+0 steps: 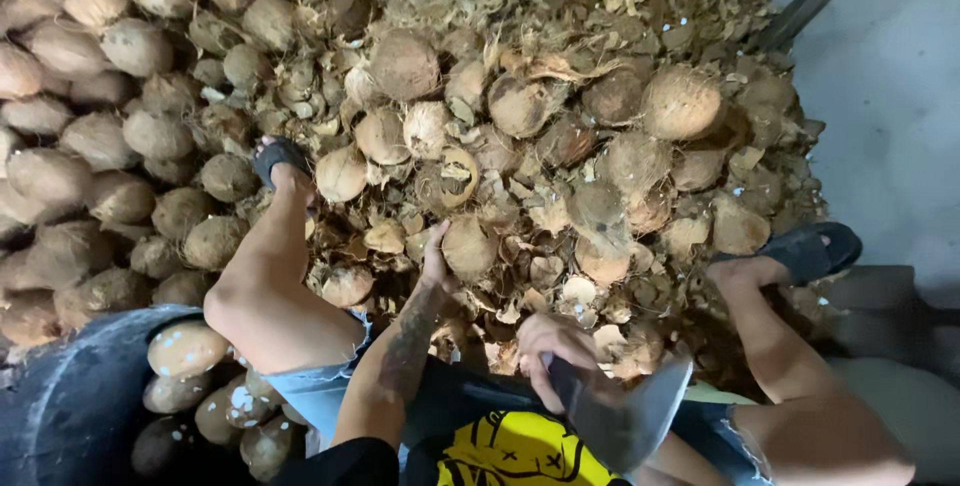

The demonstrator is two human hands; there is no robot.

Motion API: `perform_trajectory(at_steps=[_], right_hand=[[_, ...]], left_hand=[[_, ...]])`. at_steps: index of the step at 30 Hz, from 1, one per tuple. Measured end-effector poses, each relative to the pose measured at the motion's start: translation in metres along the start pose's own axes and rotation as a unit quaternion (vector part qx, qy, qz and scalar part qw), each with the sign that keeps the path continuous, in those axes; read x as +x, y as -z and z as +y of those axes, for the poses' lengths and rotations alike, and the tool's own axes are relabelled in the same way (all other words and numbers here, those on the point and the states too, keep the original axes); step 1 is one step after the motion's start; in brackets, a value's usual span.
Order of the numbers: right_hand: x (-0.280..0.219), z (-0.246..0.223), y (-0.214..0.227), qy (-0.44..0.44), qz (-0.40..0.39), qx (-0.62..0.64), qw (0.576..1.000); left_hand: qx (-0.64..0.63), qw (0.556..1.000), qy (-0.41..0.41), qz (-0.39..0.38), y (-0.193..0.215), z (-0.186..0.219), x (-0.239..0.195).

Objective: The person sits on a pile of coconuts and uses a large knife to peel the husks off several coconuts. They repeatedly strike the coconuts to remove the outer layer and then toss the peeled coconuts into a nearby bucket.

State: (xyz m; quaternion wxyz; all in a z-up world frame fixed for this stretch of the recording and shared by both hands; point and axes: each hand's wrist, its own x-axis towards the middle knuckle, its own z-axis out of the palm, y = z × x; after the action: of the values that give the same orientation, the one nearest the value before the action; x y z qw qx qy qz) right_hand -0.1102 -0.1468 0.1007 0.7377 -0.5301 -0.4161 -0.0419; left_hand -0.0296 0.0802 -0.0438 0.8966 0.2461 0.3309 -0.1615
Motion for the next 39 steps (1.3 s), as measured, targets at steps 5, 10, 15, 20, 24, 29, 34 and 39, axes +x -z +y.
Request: perform_trajectory(at_steps=[5,10,15,20,24,29,34,39], right_hand=[[0.004,-0.005,-0.008,-0.682,-0.11,-0.264,0.673],[-0.009,-0.01,-0.013,-0.667,-0.095,-0.204,0.71],[-0.019,0.006,-0.006,-0.405,-0.027,-0.187,0.895],[-0.048,0.035,0.004,-0.7,0.063,-0.214,0.679],[-0.041,0.028,0.022,-0.779,0.144,-0.216,0.571],[0.048,-0.036,0.017,-0.491,0.111,-0.195,0.842],[0.035,-0.047,0.021,-0.142,0.02,-0.15,0.978],[-0.012,-0.002,-0.005,-0.722,-0.093,-0.316,0.608]], left_hand=[[-0.016,0.996,0.013,0.092,-0.022,-0.002,-0.023],[0.003,0.993,0.036,0.114,-0.016,-0.014,-0.008],[0.004,0.993,0.02,0.114,-0.017,-0.003,-0.001],[-0.03,0.994,0.016,0.102,-0.018,0.0,-0.004],[-0.143,0.987,-0.021,0.069,-0.056,0.016,-0.044],[-0.042,0.997,-0.021,0.06,-0.035,0.024,-0.033],[0.029,0.998,0.03,-0.038,-0.006,0.015,-0.012],[0.027,0.998,0.037,0.046,-0.017,0.018,-0.018]])
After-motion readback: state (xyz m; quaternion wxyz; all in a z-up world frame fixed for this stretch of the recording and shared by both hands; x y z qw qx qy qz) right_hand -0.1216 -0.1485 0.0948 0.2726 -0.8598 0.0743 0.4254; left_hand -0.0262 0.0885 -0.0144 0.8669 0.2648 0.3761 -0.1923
